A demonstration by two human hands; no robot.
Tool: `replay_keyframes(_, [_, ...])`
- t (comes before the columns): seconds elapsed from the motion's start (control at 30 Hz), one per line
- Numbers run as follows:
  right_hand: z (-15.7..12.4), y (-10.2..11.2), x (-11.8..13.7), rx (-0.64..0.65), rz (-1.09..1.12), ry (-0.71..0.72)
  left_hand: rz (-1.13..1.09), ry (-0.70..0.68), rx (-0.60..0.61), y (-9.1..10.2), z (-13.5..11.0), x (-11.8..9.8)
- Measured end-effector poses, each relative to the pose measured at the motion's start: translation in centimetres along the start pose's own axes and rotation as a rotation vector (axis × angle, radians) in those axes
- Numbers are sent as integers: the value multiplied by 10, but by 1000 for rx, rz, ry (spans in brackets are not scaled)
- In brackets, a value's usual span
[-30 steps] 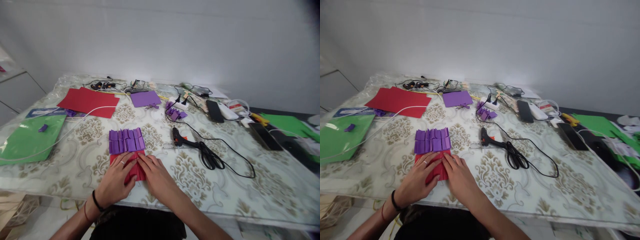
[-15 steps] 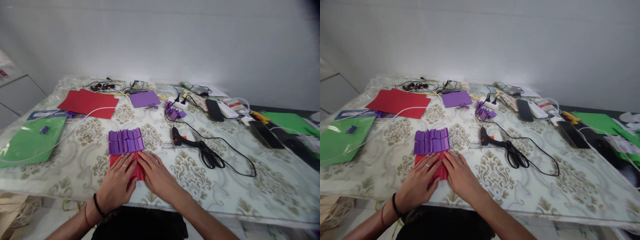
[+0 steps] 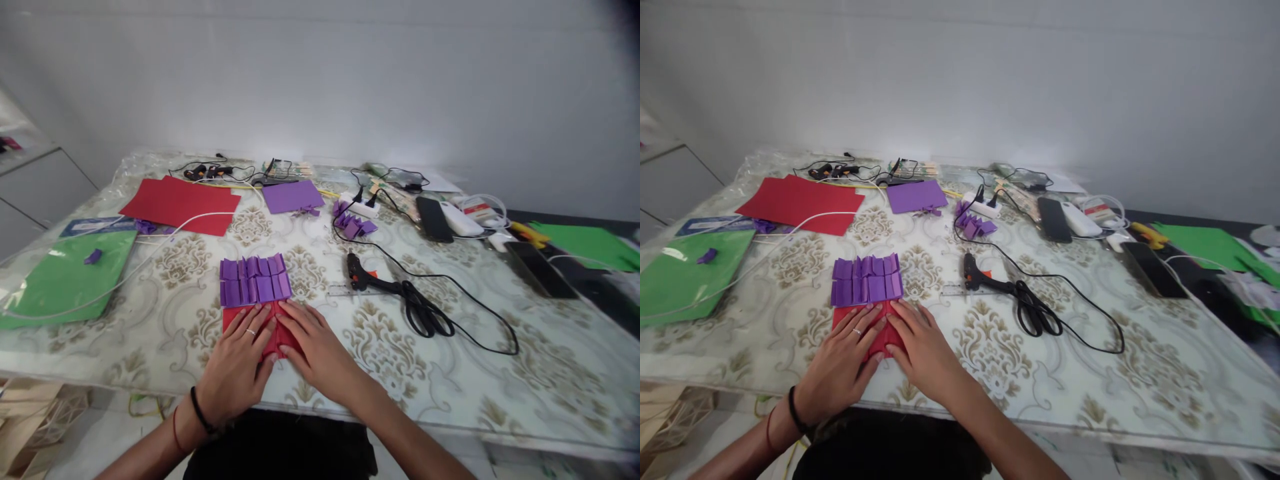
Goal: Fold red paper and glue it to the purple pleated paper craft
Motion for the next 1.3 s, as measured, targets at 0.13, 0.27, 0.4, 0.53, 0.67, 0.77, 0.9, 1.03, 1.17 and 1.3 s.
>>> replay_keyframes(0.13, [-1,-2,-1,-56,30,-2,-66,-9,-34,1,-2,2])
replay_keyframes(0.27, [-8,2,3,-191,71,70,-154,-8,-95,8,-3,5])
replay_keyframes(0.4, [-17,4,11,-293,76,135,-207,-30,-114,18,-6,8])
replay_keyframes(0.53, [-23,2,12,-220,22,99,-171,-52,-75,20,-14,8])
replay_keyframes(0.67, [-28,-1,10,-111,-36,113,-103,-32,-66,17,-24,4])
replay_keyframes(0.77, [-27,-1,3,-74,-70,127,-61,-16,-50,14,-27,-1])
replay_keyframes(0.9, [-21,1,-16,-54,-127,124,-33,19,-1,8,-25,-8])
replay_keyframes(1.03, [-13,5,-39,-113,-185,84,-61,6,50,7,-17,-23])
replay_keyframes(1.17, [-9,8,-43,-135,-197,71,-121,-106,35,30,-10,-35])
replay_keyframes(1.3, [-26,25,-19,-148,-174,99,-177,-32,-131,73,0,15])
Point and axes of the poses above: each hand's wrist, its own z-axis towards the middle knuckle, its own y-axis out of the back of the hand, x = y × z, the point moved 6 cm from there along z, towards the middle knuckle, and after that the axes turned 7 degrees about -y, right-handed, at the moved point
